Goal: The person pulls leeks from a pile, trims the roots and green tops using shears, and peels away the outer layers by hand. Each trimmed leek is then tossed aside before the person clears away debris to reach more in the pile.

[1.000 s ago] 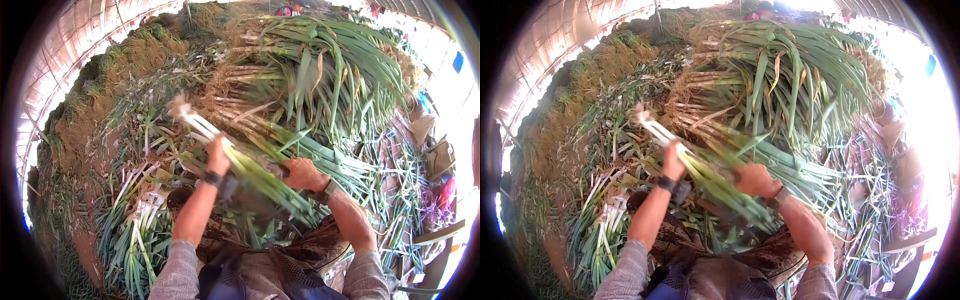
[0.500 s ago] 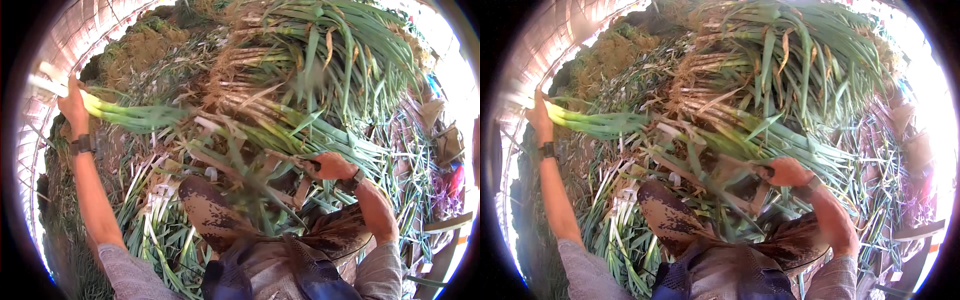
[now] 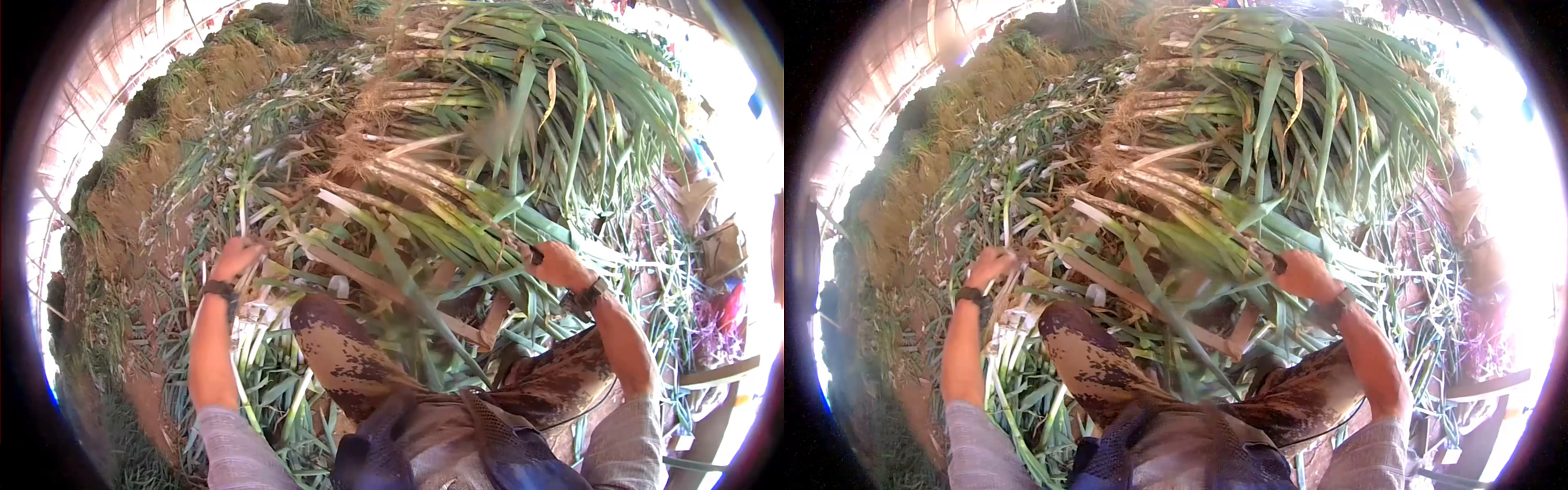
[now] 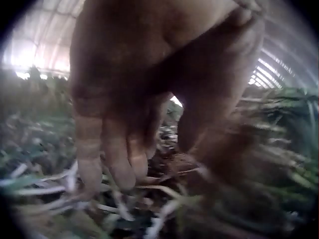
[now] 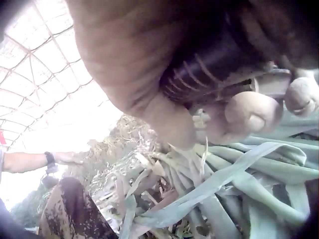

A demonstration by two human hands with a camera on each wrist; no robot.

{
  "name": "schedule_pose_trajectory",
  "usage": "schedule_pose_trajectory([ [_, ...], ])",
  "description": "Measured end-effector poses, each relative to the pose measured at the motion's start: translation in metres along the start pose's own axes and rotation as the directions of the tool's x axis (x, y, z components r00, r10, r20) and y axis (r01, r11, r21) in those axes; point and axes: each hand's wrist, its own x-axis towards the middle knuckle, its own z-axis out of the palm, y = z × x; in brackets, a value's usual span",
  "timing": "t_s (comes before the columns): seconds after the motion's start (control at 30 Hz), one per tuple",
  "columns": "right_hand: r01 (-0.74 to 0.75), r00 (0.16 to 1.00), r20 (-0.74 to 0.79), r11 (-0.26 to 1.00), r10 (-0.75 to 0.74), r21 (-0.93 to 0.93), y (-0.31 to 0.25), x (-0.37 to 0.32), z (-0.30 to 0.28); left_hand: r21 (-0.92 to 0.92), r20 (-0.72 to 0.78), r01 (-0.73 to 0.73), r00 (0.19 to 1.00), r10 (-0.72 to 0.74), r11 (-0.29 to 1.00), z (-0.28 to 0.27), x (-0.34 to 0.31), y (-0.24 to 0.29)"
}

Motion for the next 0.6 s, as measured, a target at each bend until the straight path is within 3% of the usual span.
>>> schedule_pose_trajectory([
  [0.03,-0.050,0.998,0.038,0.999,0.050,-0.016,0.001,0.004,-0.002,-0.020,-0.093,-0.026,0.995,0.024,0.999,0.030,0.011,0.020],
  [0.07,-0.097,0.992,0.074,0.995,0.099,-0.034,0.002,0.008,-0.005,-0.232,0.129,0.099,0.989,-0.070,0.968,0.038,0.014,0.068],
  [0.1,-0.157,0.974,0.156,0.987,0.162,-0.046,-0.007,0.008,-0.010,-0.237,0.176,0.045,0.984,-0.003,0.971,0.047,0.016,0.113],
  [0.13,-0.110,0.967,0.224,0.992,0.120,-0.056,-0.010,0.008,-0.011,-0.274,0.239,-0.012,0.968,0.080,0.962,0.065,0.029,0.138],
  [0.17,-0.065,0.978,0.196,0.996,0.076,-0.062,-0.007,0.009,-0.002,-0.312,0.297,-0.068,0.941,0.165,0.948,0.084,0.042,0.158],
  [0.23,-0.019,0.987,0.161,0.999,0.027,-0.047,-0.015,0.006,-0.002,-0.433,0.301,-0.013,0.940,0.158,0.901,0.116,0.051,0.207],
  [0.27,-0.024,0.986,0.165,0.998,0.032,-0.051,-0.019,0.006,-0.005,-0.494,0.271,-0.065,0.936,0.225,0.867,0.121,0.045,0.233],
  [0.3,-0.081,0.981,0.173,0.996,0.084,-0.028,-0.019,0.006,-0.009,-0.651,0.266,-0.057,0.917,0.298,0.757,0.174,0.086,0.218],
  [0.33,-0.138,0.974,0.181,0.990,0.138,-0.008,-0.016,0.006,-0.012,-0.603,0.325,0.063,0.930,0.173,0.795,0.174,0.079,0.246],
  [0.37,-0.104,0.982,0.159,0.995,0.104,-0.006,-0.008,0.006,-0.007,-0.680,0.267,0.116,0.959,0.097,0.724,0.190,0.081,0.263],
  [0.4,-0.117,0.979,0.167,0.993,0.117,-0.010,0.000,0.007,-0.003,-0.751,0.216,0.160,0.976,0.009,0.640,0.206,0.079,0.276],
  [0.43,-0.114,0.977,0.178,0.993,0.115,-0.016,-0.004,0.003,-0.007,-0.863,0.305,0.246,0.950,0.067,0.442,0.203,0.067,0.290],
  [0.47,-0.110,0.975,0.191,0.994,0.112,-0.020,-0.008,0.000,-0.011,-0.870,0.320,0.253,0.943,0.095,0.424,0.215,0.075,0.292],
  [0.53,-0.081,0.979,0.186,0.996,0.084,-0.024,-0.009,-0.002,-0.010,-0.879,0.154,0.219,0.971,-0.183,0.424,0.240,0.070,0.311],
  [0.6,-0.054,0.992,0.118,0.998,0.052,0.016,-0.009,-0.004,-0.010,-0.899,0.168,0.232,0.966,-0.195,0.372,0.250,0.076,0.312],
])
